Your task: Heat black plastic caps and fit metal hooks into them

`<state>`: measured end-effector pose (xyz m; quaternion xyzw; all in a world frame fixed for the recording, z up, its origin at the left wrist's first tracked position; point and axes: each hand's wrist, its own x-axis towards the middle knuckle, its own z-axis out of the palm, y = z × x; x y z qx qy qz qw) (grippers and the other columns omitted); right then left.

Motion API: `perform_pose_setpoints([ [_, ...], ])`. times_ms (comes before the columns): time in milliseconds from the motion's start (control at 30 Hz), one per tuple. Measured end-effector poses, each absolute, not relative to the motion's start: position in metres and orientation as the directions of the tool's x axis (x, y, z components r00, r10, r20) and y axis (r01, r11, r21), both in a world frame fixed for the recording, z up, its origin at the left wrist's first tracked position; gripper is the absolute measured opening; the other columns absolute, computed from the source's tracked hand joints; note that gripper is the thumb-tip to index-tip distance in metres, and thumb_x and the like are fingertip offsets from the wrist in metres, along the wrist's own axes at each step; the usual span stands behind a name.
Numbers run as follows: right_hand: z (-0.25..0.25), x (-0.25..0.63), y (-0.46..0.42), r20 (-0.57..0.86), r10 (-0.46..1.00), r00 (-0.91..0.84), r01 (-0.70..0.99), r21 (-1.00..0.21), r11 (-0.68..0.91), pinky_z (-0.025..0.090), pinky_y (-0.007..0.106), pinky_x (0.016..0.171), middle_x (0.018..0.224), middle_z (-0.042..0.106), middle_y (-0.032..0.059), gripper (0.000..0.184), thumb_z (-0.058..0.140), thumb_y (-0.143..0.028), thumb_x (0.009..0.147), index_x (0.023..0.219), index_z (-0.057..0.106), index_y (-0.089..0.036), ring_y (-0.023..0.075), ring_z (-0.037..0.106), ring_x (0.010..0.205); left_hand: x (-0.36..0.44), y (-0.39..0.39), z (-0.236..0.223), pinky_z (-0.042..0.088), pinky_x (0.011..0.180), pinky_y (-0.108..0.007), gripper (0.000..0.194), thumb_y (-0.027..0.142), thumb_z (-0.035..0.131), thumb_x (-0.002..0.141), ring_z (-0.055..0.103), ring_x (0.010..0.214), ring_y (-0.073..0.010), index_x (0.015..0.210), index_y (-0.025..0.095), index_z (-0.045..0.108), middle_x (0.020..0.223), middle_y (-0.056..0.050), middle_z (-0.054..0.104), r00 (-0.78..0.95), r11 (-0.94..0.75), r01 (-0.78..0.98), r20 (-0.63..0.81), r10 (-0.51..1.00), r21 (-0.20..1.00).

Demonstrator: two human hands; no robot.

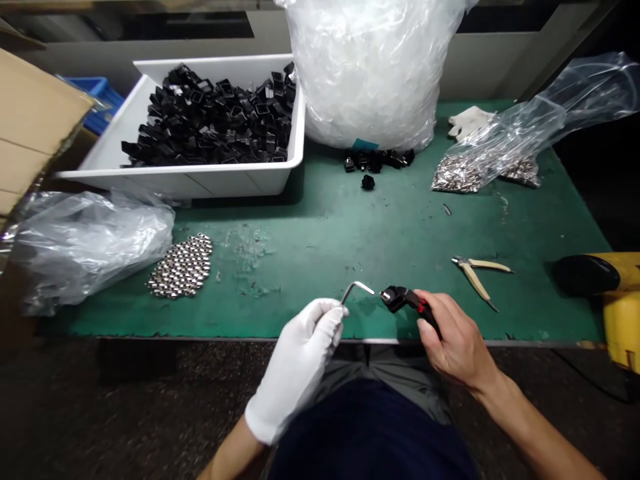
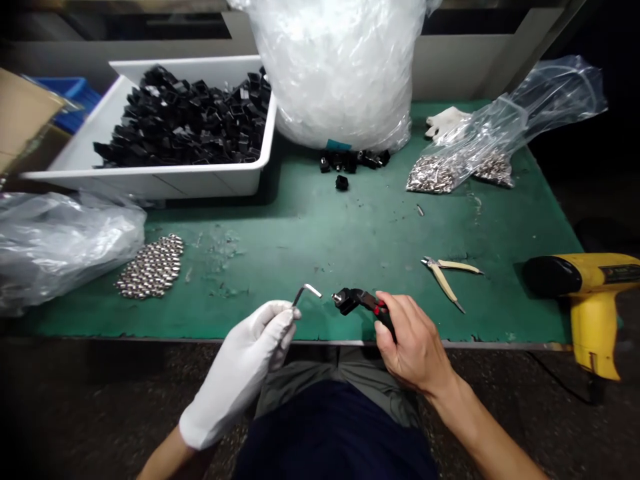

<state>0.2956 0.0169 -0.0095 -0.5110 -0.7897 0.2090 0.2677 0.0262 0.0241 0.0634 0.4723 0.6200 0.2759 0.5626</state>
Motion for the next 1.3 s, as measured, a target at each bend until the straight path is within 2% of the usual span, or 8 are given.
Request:
perform_pose_setpoints([
  [133, -0.007, 0.293, 0.017, 0.196, 0.91, -0.364, 0.712, -0.572, 0.408, 0.049, 0.048, 0.093, 0.12, 0.059, 0.0167, 0.044, 0.047, -0.024, 0.099, 0.142, 0.045, -0.015, 0.0308, 0.057, 0.11, 0.029, 0.018, 0.059, 0.041, 0.062, -0.022, 0.028, 0.046, 0.049, 0.099, 0.042, 0.061, -0.0108, 0.093, 0.021, 0.058, 0.071, 0.005, 0.049, 0.056, 0.443, 0.188, -0.46, 0.886, 0.877],
  [467, -0.002, 0.293, 0.02, 0.176, 0.893, -0.414, 0.747, -0.495, 0.444, 0.049, 0.045, 0.091, 0.117, 0.06, 0.0177, 0.042, 0.047, -0.026, 0.1, 0.138, 0.048, -0.009, 0.0302, 0.058, 0.107, 0.023, 0.016, 0.045, 0.043, 0.076, -0.024, 0.021, 0.04, 0.049, 0.1, 0.054, 0.077, -0.0127, 0.099, 0.022, 0.06, 0.085, 0.003, 0.06, 0.003, 0.27, 0.461, -0.305, 0.952, 0.845],
  [667, 0.002, 0.297, 0.026, 0.109, 0.879, -0.464, 0.776, -0.428, 0.463, 0.049, 0.045, 0.089, 0.113, 0.062, 0.0167, 0.042, 0.046, -0.029, 0.101, 0.136, 0.051, -0.006, 0.0305, 0.059, 0.103, 0.023, 0.017, 0.042, 0.041, 0.075, -0.025, 0.017, 0.034, 0.046, 0.102, 0.052, 0.073, -0.0122, 0.095, 0.022, 0.056, 0.08, 0.004, 0.058, 0.085, 0.25, 0.496, -0.333, 0.939, 0.832],
  [900, 0.018, 0.291, 0.034, 0.017, 0.883, -0.47, 0.825, -0.348, 0.446, 0.048, 0.047, 0.092, 0.114, 0.062, 0.0169, 0.046, 0.045, -0.035, 0.102, 0.138, 0.051, -0.006, 0.0325, 0.058, 0.104, 0.03, 0.017, 0.028, 0.037, 0.058, -0.021, 0.023, 0.04, 0.049, 0.099, 0.04, 0.063, -0.0095, 0.092, 0.02, 0.058, 0.072, 0.004, 0.047, 0.091, 0.475, 0.14, -0.489, 0.867, 0.869],
  [1033, 0.029, 0.284, 0.037, -0.051, 0.89, -0.452, 0.871, -0.241, 0.429, 0.047, 0.05, 0.093, 0.118, 0.06, 0.0175, 0.054, 0.042, -0.043, 0.105, 0.144, 0.046, -0.006, 0.0342, 0.056, 0.105, 0.032, 0.016, 0.021, 0.017, 0.042, -0.018, 0.027, 0.047, 0.048, 0.099, 0.017, 0.05, -0.0068, 0.095, 0.021, 0.055, 0.063, 0.009, 0.027, 0.198, 0.662, -0.125, -0.636, 0.746, 0.739],
  [1133, 0.034, 0.283, 0.037, -0.103, 0.894, -0.436, 0.89, -0.2, 0.41, 0.047, 0.051, 0.091, 0.12, 0.06, 0.0175, 0.06, 0.041, -0.051, 0.104, 0.145, 0.046, -0.008, 0.0352, 0.055, 0.104, 0.03, 0.017, 0.017, 0.011, 0.041, -0.017, 0.024, 0.046, 0.051, 0.098, 0.011, 0.05, -0.0061, 0.095, 0.022, 0.052, 0.062, 0.01, 0.021, 0.27, 0.71, -0.24, -0.657, 0.704, 0.663],
  [1233, 0.039, 0.287, 0.035, -0.161, 0.906, -0.391, 0.906, -0.24, 0.348, 0.046, 0.052, 0.093, 0.118, 0.061, 0.0166, 0.058, 0.044, -0.05, 0.104, 0.144, 0.048, -0.009, 0.0355, 0.055, 0.106, 0.026, 0.019, 0.015, 0.009, 0.04, -0.017, 0.021, 0.043, 0.053, 0.098, 0.008, 0.049, -0.0055, 0.095, 0.023, 0.051, 0.062, 0.01, 0.019, 0.31, 0.72, -0.302, -0.65, 0.694, 0.624],
  [1300, 0.044, 0.288, 0.033, -0.186, 0.927, -0.325, 0.902, -0.354, 0.245, 0.046, 0.05, 0.095, 0.12, 0.062, 0.0147, 0.055, 0.046, -0.05, 0.103, 0.144, 0.048, -0.012, 0.0334, 0.056, 0.11, 0.024, 0.021, 0.014, 0.009, 0.041, -0.016, 0.02, 0.042, 0.054, 0.097, 0.008, 0.05, -0.0054, 0.094, 0.023, 0.051, 0.062, 0.01, 0.018, 0.323, 0.724, -0.318, -0.648, 0.689, 0.612],
])
